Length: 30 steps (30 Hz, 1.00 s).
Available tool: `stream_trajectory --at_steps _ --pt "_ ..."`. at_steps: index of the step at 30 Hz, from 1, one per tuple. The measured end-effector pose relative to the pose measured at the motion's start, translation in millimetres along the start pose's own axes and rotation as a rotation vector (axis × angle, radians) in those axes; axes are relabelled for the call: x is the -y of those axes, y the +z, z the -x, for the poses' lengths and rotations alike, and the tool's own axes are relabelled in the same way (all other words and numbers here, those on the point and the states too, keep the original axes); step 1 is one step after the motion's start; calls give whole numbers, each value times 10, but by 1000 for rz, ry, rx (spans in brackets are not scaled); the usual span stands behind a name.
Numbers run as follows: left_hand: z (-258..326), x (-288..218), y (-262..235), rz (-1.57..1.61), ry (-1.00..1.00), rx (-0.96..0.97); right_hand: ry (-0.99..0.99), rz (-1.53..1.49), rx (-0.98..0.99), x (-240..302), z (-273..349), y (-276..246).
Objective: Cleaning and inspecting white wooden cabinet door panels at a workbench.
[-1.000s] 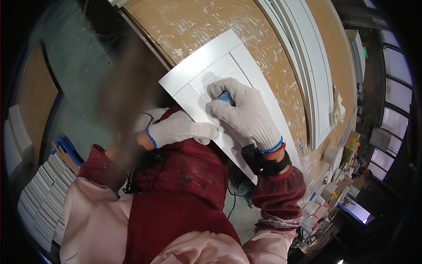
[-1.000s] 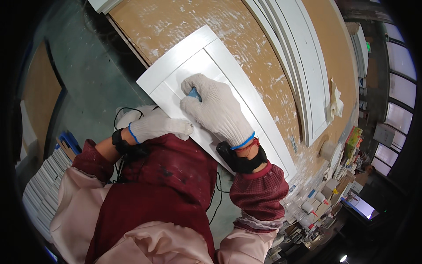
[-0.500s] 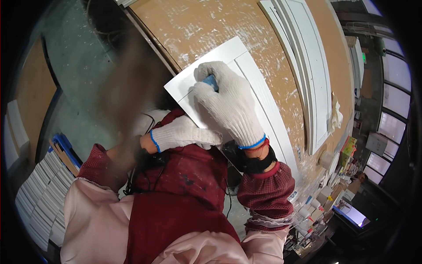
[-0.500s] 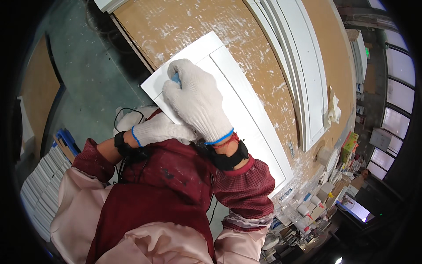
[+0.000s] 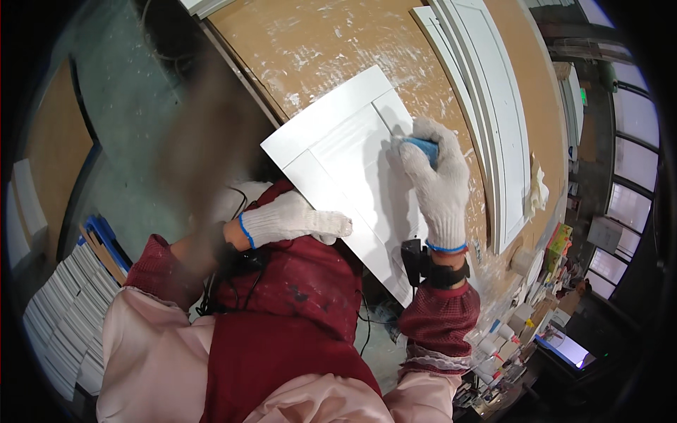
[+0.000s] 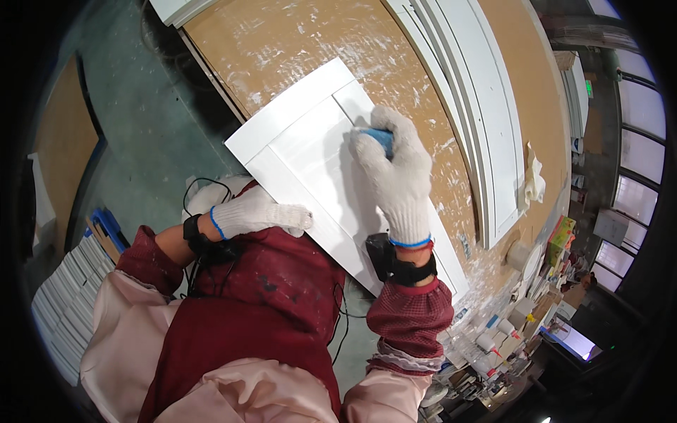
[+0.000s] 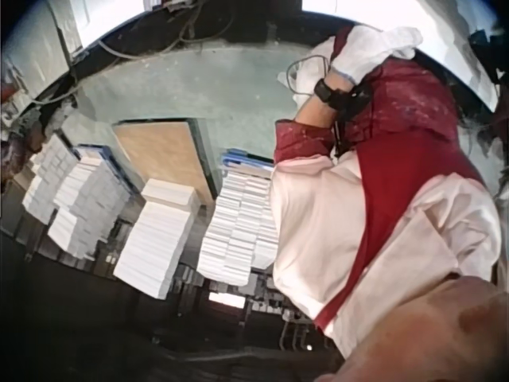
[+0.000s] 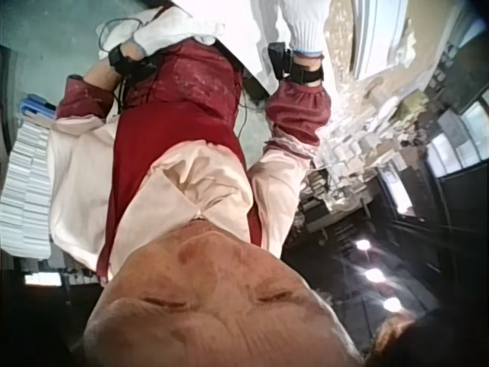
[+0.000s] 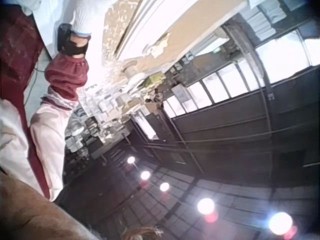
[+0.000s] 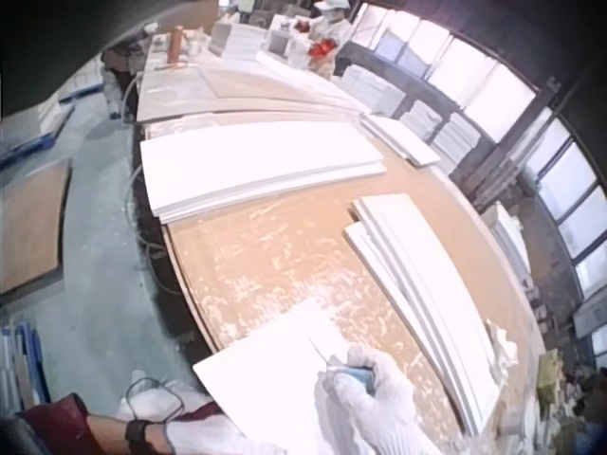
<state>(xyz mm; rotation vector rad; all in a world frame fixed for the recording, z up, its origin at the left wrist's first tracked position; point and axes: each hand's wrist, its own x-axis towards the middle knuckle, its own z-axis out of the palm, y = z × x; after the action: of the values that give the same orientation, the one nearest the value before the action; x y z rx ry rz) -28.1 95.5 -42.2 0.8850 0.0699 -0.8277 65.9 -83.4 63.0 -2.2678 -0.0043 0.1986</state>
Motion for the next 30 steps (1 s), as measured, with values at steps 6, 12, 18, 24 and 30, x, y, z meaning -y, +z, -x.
stream_trajectory --at_steps 6,12,18,24,30 --pt "20 -22 35 17 2 12 -139 47 8 101 -197 298" --pt "32 -17 19 71 -16 23 -269 102 -53 61 -314 418" --pt "20 -35 -10 -187 -15 48 -206 80 -52 15 -299 375" --pt "58 -174 139 -349 -85 -91 -160 68 -57 -75 -256 317" --pt "19 -38 103 -292 -84 -114 -171 34 -138 -240 -123 182"
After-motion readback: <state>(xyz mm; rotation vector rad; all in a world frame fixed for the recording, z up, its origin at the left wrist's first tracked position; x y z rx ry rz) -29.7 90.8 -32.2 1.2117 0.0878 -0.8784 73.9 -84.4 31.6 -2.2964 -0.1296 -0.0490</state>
